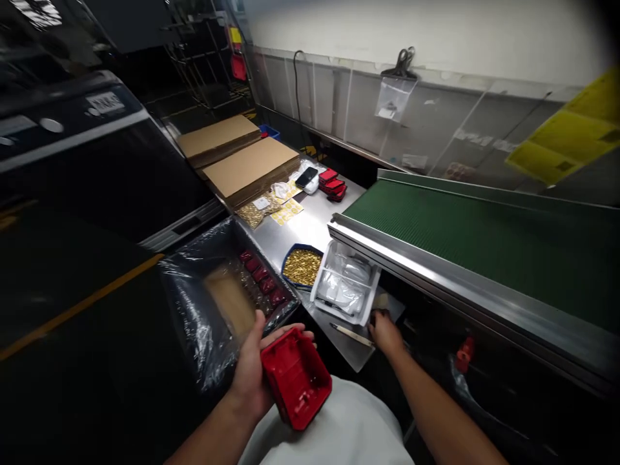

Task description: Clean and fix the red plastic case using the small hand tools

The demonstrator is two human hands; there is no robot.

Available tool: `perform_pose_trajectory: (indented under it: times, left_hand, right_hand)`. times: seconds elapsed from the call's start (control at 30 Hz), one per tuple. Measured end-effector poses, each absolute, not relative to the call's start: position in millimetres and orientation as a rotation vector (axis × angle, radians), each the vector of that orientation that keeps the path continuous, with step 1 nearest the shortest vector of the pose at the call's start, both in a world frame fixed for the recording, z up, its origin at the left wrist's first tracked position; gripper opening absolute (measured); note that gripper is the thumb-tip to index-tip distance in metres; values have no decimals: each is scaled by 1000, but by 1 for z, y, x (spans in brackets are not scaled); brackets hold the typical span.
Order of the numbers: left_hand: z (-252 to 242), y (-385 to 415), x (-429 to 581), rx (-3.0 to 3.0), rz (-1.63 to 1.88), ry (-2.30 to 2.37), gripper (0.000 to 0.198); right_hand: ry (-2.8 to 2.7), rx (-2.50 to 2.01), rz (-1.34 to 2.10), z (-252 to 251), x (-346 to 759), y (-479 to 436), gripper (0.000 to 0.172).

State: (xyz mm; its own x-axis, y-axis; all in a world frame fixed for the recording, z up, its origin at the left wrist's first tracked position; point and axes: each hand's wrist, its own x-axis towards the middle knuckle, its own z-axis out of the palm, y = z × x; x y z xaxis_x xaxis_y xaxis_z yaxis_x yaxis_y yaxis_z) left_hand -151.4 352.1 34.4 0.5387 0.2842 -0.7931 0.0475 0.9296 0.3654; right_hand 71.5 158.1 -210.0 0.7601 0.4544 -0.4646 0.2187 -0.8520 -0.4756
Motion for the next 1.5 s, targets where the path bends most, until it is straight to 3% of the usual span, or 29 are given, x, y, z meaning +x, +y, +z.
perform_pose_trajectory:
  times: [0.13, 0.4, 0.63, 0.8, 0.93, 1.07, 1.2, 1.37, 1.5]
  left_hand:
    - [40, 345, -152, 378, 78, 935, 67]
    - [26, 341, -164, 362, 37, 881, 76]
    - [26, 336, -166, 354, -6, 840, 85]
    - [22, 328, -171, 339, 2, 695, 85]
    - [14, 326, -172, 340, 54, 735, 78]
    - [13, 334, -165, 354, 94, 797, 73]
    - [16, 343, -158, 462, 143, 842, 71]
    - [19, 346, -156, 561, 183, 831, 69]
    - [20, 347, -158, 609, 187, 810, 71]
  right_hand:
    - [-643, -2530, 838, -237, 80, 162, 23]
    - [-501, -2480, 639, -250, 69, 127, 47]
    - [-380, -2492, 634, -248, 62, 105, 30]
    - [-253, -2426, 516, -232, 61, 109, 43]
    - [-83, -2412, 558, -217, 55, 107, 26]
    - [19, -2224, 601, -178, 41, 120, 37]
    - [-74, -1942, 699, -90, 13, 159, 57]
    - [-452, -1516, 1053, 30, -31, 209, 34]
    - [-699, -1570, 1186, 59, -55, 231, 20]
